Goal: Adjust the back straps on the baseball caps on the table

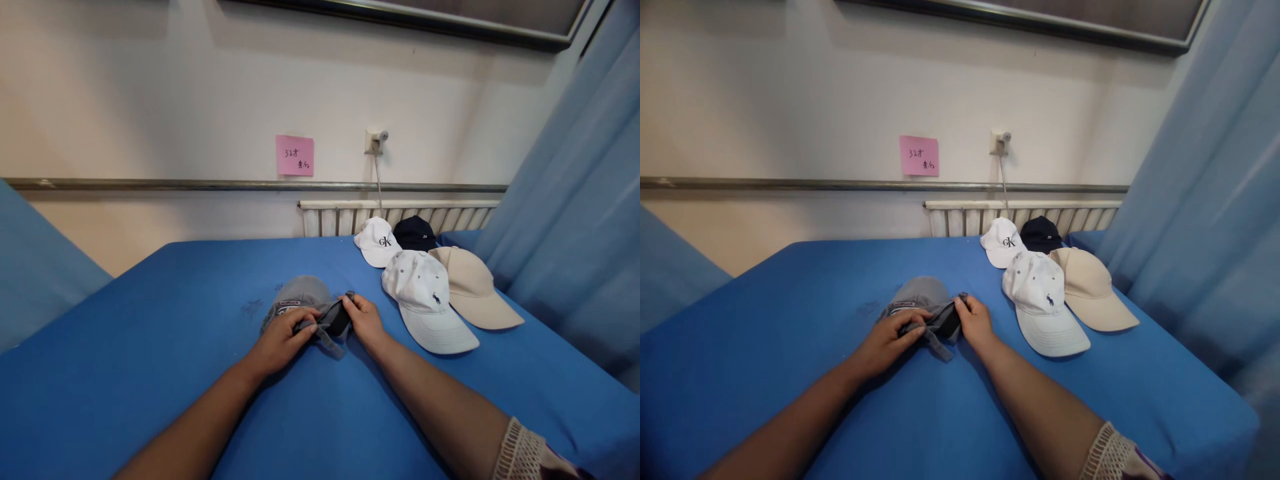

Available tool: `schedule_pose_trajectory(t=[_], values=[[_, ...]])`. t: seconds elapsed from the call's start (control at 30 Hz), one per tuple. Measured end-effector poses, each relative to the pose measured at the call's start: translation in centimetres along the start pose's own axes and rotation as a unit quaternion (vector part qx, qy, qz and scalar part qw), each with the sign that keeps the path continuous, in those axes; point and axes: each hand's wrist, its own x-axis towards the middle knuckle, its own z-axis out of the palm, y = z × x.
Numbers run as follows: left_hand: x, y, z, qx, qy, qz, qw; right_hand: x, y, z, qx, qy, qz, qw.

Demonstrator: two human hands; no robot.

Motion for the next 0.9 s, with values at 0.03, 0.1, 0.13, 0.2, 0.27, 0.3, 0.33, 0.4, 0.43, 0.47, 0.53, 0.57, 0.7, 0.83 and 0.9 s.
schedule_pose_trajectory(t=[0.03, 0.1, 0.13, 0.2, 0.27, 0.3, 0.33, 0.4, 0.43, 0.47, 0.53, 0.57, 0.7, 0.83, 0.9], values=[[0.1, 0.0, -0.1, -0.047, 0.011, -0.034, 0.998, 0.0, 0.0, 0.0, -0.004, 0.003, 0.003, 1.000], [0.2, -0.1, -0.1, -0.155, 0.038, -0.097, 0.982, 0.1, -0.1, -0.1, -0.014, 0.007, 0.005, 1.000], [0.2, -0.2, -0.1, -0.210, 0.054, -0.125, 0.968, 0.0, -0.2, -0.1, -0.017, 0.006, 0.004, 1.000], [0.3, -0.6, -0.1, -0.308, 0.079, -0.178, 0.931, -0.1, -0.4, -0.1, -0.016, 0.001, -0.004, 1.000], [0.4, -0.9, -0.1, -0.375, 0.099, -0.214, 0.896, -0.2, -0.7, -0.1, -0.002, -0.006, -0.011, 1.000], [0.4, -1.0, -0.2, -0.399, 0.108, -0.222, 0.883, -0.4, -0.8, -0.1, 0.007, -0.009, -0.015, 1.000], [0.4, -1.0, -0.3, -0.417, 0.117, -0.225, 0.873, -0.5, -1.0, -0.1, 0.015, -0.013, -0.019, 1.000], [0.4, -1.0, -0.4, -0.442, 0.130, -0.226, 0.858, -0.7, -1.3, -0.1, 0.027, -0.021, -0.025, 0.999], [0.4, -1.0, -0.5, -0.450, 0.135, -0.226, 0.853, -0.8, -1.4, -0.2, 0.031, -0.022, -0.028, 0.999], [0.4, -1.0, -0.5, -0.458, 0.137, -0.227, 0.849, -0.9, -1.5, -0.3, 0.036, -0.021, -0.030, 0.999], [0.4, -0.8, -0.5, -0.469, 0.140, -0.230, 0.841, -0.9, -1.6, -0.5, 0.048, -0.016, -0.032, 0.998], [0.4, -0.8, -0.5, -0.473, 0.141, -0.231, 0.839, -0.9, -1.6, -0.5, 0.056, -0.012, -0.032, 0.998], [0.4, -0.6, -0.4, -0.477, 0.144, -0.230, 0.836, -0.5, -1.3, -0.6, 0.093, 0.020, -0.031, 0.995], [0.4, -0.7, -0.5, -0.479, 0.142, -0.232, 0.835, -0.1, -1.2, -0.5, 0.081, 0.062, -0.045, 0.994], [0.4, -0.8, -0.5, -0.479, 0.138, -0.233, 0.835, 0.1, -1.2, -0.5, 0.071, 0.065, -0.040, 0.994]])
